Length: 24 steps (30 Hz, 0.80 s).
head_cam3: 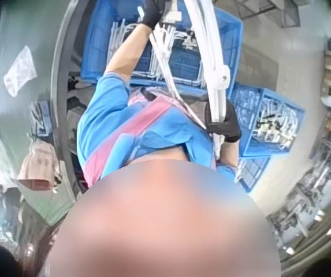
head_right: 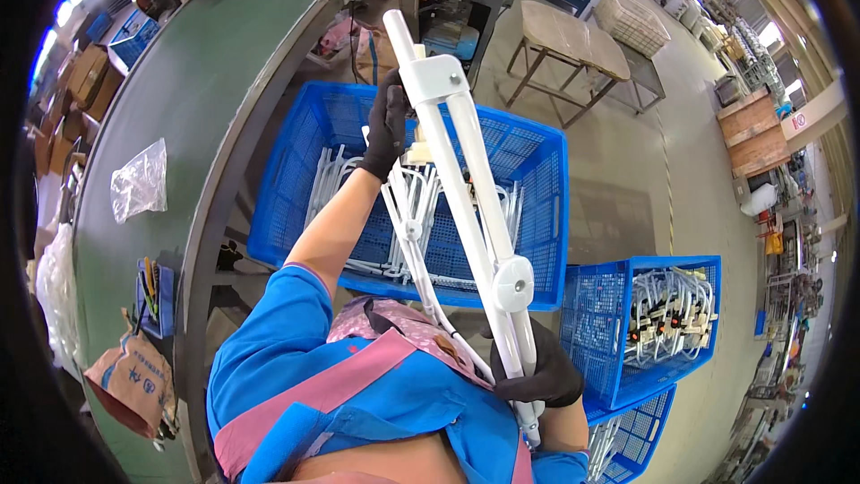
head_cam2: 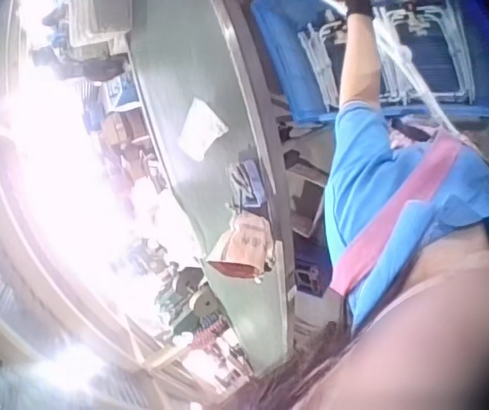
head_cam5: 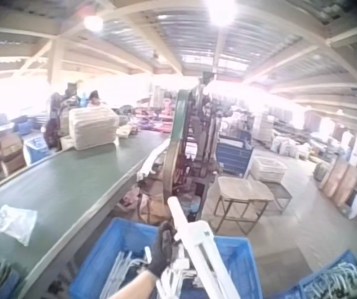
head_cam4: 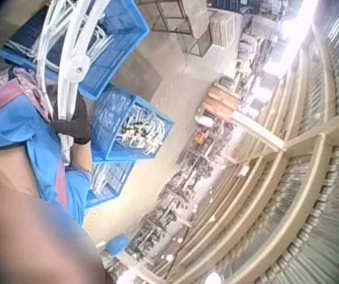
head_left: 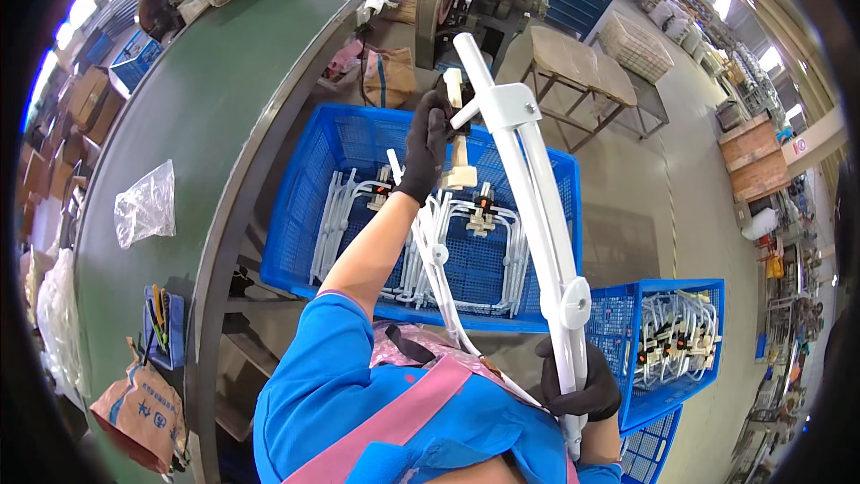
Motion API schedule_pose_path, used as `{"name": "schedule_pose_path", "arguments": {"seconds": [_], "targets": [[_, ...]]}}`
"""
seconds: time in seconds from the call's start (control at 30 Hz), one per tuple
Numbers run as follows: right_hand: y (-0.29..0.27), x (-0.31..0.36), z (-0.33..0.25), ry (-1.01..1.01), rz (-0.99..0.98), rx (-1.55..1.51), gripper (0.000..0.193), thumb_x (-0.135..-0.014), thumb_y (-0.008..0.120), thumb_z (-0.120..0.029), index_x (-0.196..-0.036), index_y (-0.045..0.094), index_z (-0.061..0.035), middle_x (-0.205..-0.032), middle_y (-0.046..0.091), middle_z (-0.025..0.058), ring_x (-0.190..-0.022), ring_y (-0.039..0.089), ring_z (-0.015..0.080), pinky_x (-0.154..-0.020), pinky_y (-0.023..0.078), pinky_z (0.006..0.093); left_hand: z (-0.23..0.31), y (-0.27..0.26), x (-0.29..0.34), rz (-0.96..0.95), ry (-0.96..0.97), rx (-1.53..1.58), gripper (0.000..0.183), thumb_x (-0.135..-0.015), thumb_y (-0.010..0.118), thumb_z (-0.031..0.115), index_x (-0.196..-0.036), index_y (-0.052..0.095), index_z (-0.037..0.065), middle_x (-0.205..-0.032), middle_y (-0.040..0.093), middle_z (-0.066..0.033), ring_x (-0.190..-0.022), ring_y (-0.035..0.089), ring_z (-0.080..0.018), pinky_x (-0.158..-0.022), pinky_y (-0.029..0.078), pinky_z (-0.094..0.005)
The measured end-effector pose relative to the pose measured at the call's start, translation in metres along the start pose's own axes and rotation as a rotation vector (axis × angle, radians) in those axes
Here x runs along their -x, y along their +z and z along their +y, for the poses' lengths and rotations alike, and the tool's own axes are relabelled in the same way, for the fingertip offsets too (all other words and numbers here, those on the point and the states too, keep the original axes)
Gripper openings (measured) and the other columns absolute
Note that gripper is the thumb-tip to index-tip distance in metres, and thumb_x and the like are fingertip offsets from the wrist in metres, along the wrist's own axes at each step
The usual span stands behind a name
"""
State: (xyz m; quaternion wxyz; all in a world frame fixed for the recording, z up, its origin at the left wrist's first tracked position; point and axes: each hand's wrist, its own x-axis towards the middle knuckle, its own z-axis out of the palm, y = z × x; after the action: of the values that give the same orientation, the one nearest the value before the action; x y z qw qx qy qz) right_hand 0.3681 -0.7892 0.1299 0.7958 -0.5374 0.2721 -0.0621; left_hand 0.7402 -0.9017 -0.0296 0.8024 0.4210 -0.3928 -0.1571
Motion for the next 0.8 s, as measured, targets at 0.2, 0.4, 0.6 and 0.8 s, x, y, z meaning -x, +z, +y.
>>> {"name": "schedule_pose_path", "arguments": {"seconds": [0.2,0.4,0.6,0.8], "targets": [[-0.007,-0.014,0.006,-0.114,-0.036,-0.065,0.073,-0.049,0.071,0.007,-0.118,0.044,0.0101,-0.06,0.058,0.0108,-0.049,0.057,0.0175,-0.047,0.043,0.0274,-0.01,-0.068,0.054,0.398,0.043,-0.575,0.04,-0.099,0.047,0.02,-0.132,0.042,-0.002,-0.114,0.056,-0.0132,-0.101,0.053,-0.0191,-0.09,0.042,-0.0302],[-0.001,-0.057,0.016,-0.267,-0.198,-0.501,0.074,-0.054,0.066,0.013,-0.122,0.036,0.0117,-0.056,0.054,0.014,-0.043,0.054,0.0193,-0.04,0.04,0.0283,-0.064,-0.154,0.254,-0.078,-0.936,-0.148,0.048,-0.089,0.064,0.028,-0.126,0.048,0.002,-0.109,0.058,-0.0117,-0.098,0.055,-0.0189,-0.085,0.045,-0.0326],[-0.007,-0.106,0.027,-0.275,-0.135,-0.601,0.071,-0.063,0.064,0.007,-0.128,0.034,0.0116,-0.06,0.054,0.0114,-0.043,0.054,0.0195,-0.039,0.045,0.0298,-0.011,-0.18,0.296,0.125,-1.199,-0.075,0.028,-0.078,0.073,0.019,-0.095,0.061,0.0,-0.071,0.062,-0.0069,-0.06,0.06,-0.0176,-0.057,0.05,-0.032],[-0.033,-0.185,0.069,0.02,0.342,0.18,0.039,-0.079,0.063,-0.011,-0.113,0.048,-0.0002,-0.074,0.06,0.0098,-0.059,0.06,0.0163,-0.053,0.051,0.0289,0.051,-0.28,0.292,0.347,-1.151,-0.408,0.019,-0.07,0.069,0.013,-0.079,0.058,0.001,-0.061,0.056,-0.0055,-0.051,0.054,-0.0152,-0.048,0.045,-0.0308]]}}
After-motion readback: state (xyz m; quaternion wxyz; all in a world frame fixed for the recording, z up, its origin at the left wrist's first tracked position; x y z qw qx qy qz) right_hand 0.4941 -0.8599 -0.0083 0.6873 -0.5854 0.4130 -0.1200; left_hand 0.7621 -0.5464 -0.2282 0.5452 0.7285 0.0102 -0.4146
